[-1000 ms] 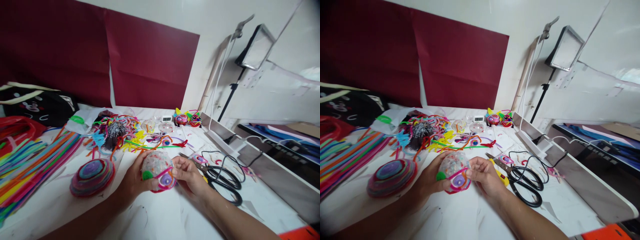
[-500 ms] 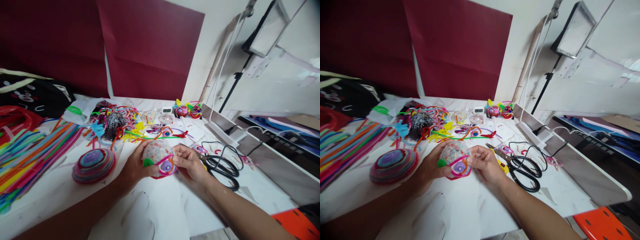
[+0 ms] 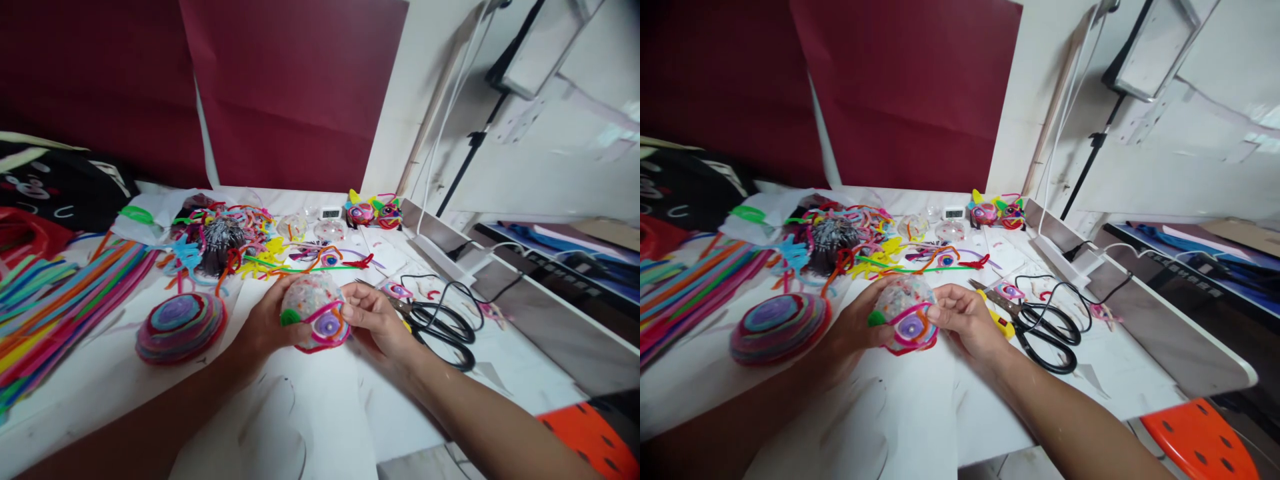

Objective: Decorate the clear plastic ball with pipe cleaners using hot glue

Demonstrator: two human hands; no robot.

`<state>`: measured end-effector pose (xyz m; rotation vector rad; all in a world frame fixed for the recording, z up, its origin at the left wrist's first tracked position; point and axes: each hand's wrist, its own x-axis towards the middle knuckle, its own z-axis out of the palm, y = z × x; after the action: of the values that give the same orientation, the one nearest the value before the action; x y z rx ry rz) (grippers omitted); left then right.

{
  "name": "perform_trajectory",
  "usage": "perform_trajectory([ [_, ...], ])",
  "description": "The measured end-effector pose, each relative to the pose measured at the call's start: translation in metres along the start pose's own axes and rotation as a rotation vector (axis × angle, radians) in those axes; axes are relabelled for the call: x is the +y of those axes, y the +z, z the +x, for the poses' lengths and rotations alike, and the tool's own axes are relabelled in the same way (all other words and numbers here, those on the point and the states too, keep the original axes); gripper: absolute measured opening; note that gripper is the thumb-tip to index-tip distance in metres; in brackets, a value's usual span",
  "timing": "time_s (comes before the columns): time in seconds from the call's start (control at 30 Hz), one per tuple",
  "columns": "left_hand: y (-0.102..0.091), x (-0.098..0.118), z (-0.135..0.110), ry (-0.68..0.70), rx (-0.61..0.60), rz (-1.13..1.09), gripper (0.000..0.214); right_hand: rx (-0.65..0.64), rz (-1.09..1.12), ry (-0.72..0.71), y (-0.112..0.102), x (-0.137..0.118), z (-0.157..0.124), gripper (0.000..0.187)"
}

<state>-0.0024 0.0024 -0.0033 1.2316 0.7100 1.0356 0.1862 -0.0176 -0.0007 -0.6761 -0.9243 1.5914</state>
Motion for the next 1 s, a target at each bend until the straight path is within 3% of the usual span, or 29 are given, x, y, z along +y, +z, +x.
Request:
perform_trajectory([
  [0.4, -0.002, -0.003, 0.002, -0.011, 0.015, 0.065, 0.081, -0.002, 0.008, 0.013, 0.000, -0.001, 0.000, 0.026],
  [0.7, 0.003, -0.005, 0.004, 0.026, 0.138, 0.130, 0.094, 0.016, 0.041, 0.029, 0.000, 0.000, 0.001, 0.027],
  [1.0, -0.006, -0.011, 0.007, 0.021, 0.085, 0.154, 0.093, 0.031, 0.072, 0.061, -0.001, -0.001, 0.001, 0.028],
])
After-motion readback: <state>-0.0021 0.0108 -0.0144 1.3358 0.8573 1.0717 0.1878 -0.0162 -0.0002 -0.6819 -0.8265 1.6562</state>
